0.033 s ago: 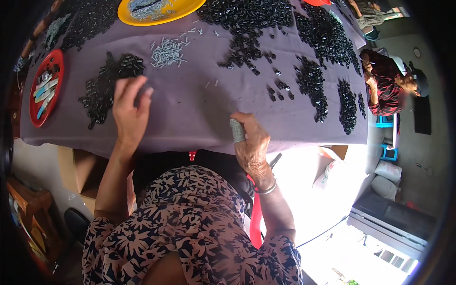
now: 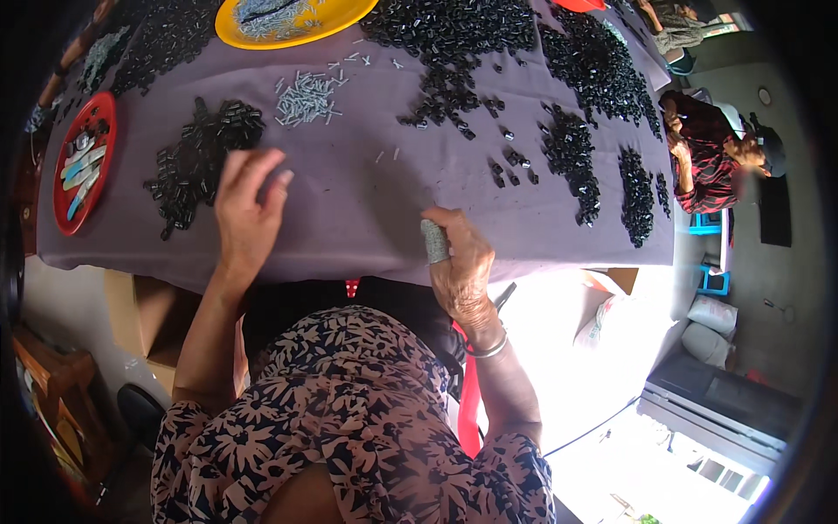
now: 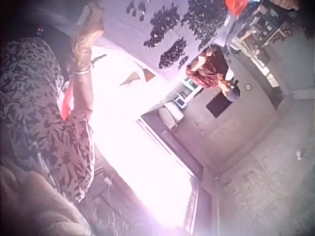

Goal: Inserting small metal pins into black plastic components at a workstation.

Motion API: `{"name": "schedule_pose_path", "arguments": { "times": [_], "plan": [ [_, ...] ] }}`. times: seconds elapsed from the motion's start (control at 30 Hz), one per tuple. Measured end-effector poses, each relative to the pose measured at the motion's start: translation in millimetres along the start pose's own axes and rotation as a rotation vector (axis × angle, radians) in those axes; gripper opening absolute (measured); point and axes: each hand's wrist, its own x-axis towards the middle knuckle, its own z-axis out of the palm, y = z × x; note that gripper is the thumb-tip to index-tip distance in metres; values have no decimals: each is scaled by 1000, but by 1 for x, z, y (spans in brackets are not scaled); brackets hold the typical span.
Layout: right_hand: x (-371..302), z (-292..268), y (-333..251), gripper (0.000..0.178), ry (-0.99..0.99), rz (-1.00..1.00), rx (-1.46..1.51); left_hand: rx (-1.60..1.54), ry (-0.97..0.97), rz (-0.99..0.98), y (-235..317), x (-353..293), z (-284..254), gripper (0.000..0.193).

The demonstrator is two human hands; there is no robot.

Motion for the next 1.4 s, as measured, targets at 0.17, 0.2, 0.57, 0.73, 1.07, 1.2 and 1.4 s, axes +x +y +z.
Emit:
{"name": "schedule_pose_path", "arguments": {
  "times": [0.17, 0.2, 0.57, 0.73, 1.07, 1.2, 1.4],
  "plan": [
    [13, 0, 3, 16, 23, -107, -56, -223, -106, -51, 9, -6, 12, 25],
    [17, -1, 4, 17, 13, -87, -94, -282, -137, -102, 9, -5, 10, 22],
    [140, 25, 38, 19, -36, -374, -241, -512, -192, -422, 9, -3, 2, 31],
    [125, 18, 50, 17, -59, -269, -280, -506, -165, -367, 10, -5, 5, 41],
    [109, -22, 55, 21, -34, -85, -139, -429, -213, -302, -1, -1, 9, 45],
    [128, -8, 45, 20, -109, -206, -176, -437, -176, -342, 5, 2, 2, 51],
    [126, 9, 45, 21, -181, -419, -514, -437, -162, -250, 7, -6, 9, 50]
  ]
}}
